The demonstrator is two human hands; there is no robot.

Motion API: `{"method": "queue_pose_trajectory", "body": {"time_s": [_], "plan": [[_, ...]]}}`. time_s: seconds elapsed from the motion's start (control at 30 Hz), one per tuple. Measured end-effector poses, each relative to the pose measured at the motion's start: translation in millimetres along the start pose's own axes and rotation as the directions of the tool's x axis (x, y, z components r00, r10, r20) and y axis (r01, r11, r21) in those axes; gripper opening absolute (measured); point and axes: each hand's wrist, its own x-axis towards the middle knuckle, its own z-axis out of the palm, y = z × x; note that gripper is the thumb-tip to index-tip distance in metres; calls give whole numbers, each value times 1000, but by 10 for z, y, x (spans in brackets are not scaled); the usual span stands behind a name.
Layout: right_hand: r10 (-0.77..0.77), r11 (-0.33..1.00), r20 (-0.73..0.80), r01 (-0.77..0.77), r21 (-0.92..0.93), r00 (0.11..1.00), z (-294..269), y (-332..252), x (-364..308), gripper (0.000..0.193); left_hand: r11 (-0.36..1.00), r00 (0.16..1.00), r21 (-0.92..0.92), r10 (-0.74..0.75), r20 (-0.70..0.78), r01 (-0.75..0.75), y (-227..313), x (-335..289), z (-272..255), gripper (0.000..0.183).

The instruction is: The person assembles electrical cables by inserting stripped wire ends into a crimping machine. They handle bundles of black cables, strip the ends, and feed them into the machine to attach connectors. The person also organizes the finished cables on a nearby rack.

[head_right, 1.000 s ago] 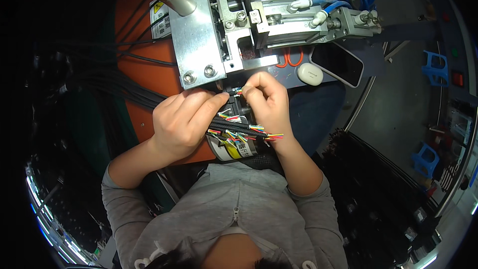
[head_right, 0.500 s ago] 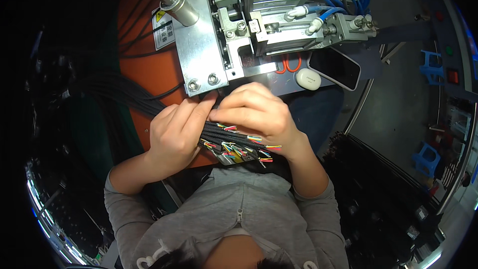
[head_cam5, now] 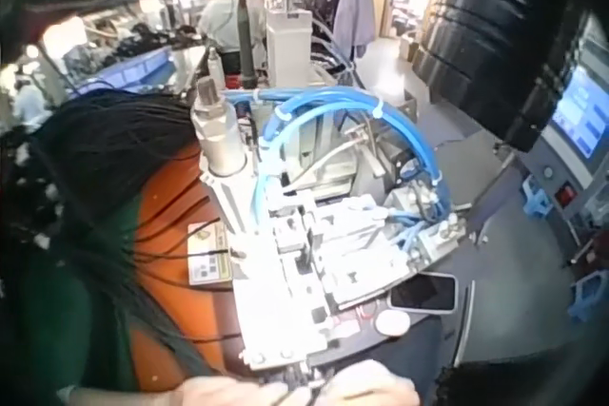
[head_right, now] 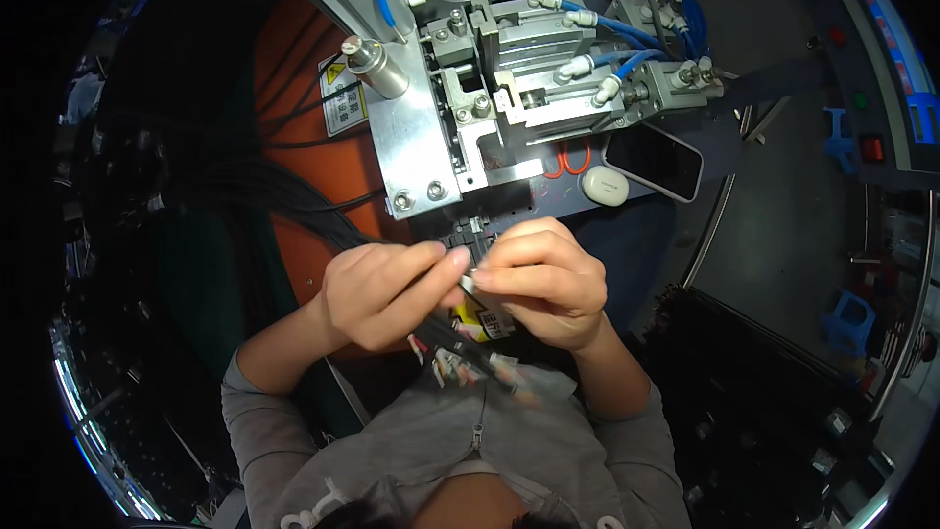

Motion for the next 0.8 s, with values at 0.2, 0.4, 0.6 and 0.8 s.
{"method": "queue_pose_trajectory", "body": {"time_s": [0.2, 0.4, 0.6, 0.8], "plan": [[143, 989, -268, -125, 85, 953, 290, 8, 68, 20, 983, 983, -19, -184, -2, 184, 47, 25, 59, 23], [460, 851, -54, -423, 312, 886, 214, -53, 64, 12, 982, 981, -8, -191, -11, 191, 41, -10, 96, 18], [342, 938, -203, -322, 128, 917, 269, -47, 84, 14, 978, 978, 38, -207, 11, 207, 85, -24, 116, 11], [271, 927, -65, -279, -252, 960, 121, -111, 108, 15, 980, 976, 54, -198, 88, 194, 104, -16, 87, 14]]}}
